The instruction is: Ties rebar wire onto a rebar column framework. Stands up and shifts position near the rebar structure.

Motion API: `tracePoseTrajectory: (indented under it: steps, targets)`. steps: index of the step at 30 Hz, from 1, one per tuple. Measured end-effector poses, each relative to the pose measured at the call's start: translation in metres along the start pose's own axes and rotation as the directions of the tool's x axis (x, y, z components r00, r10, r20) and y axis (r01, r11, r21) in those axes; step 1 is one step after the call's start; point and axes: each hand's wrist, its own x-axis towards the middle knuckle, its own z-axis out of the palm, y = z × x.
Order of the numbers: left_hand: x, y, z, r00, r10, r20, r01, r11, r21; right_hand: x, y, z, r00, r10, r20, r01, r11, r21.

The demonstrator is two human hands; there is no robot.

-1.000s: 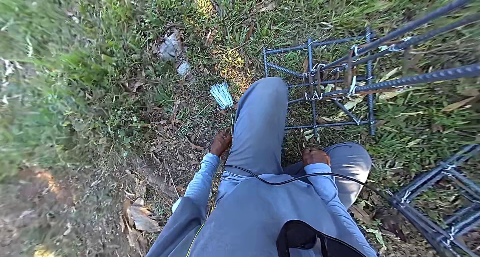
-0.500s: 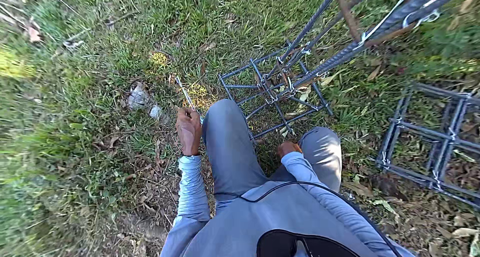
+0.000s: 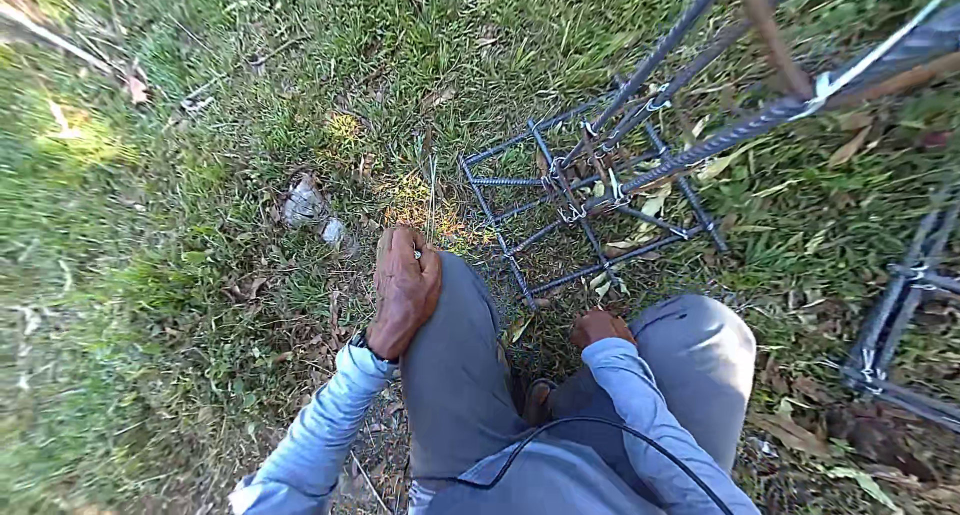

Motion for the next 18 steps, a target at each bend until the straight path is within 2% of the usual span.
tracePoseTrajectory:
  steps: [4,7,11,18]
  targets:
    - [-0.005,-0.013,-0.01,0.995,-0.015,0.096,0.019,0.999,-0.046,0.007,0.0,-0.009,0.999,-0.028,0.045,0.032,0.995,-0.093]
    - [-0.005,-0.011,-0.02,0.993,-0.013,0.12,0.02,0.998,-0.056,0.007,-0.006,-0.008,0.999,0.051,-0.009,-0.051,0.999,-0.004]
    - [-0.012,0.005,-0.038,0.981,-0.009,0.192,0.02,0.998,-0.055,0.004,-0.017,-0.016,0.992,0.123,0.011,-0.123,0.992,-0.002]
    - [-0.033,0.038,-0.08,0.936,-0.049,0.348,0.08,0.994,-0.076,0.002,-0.029,-0.034,0.996,0.047,0.074,-0.032,0.98,-0.196]
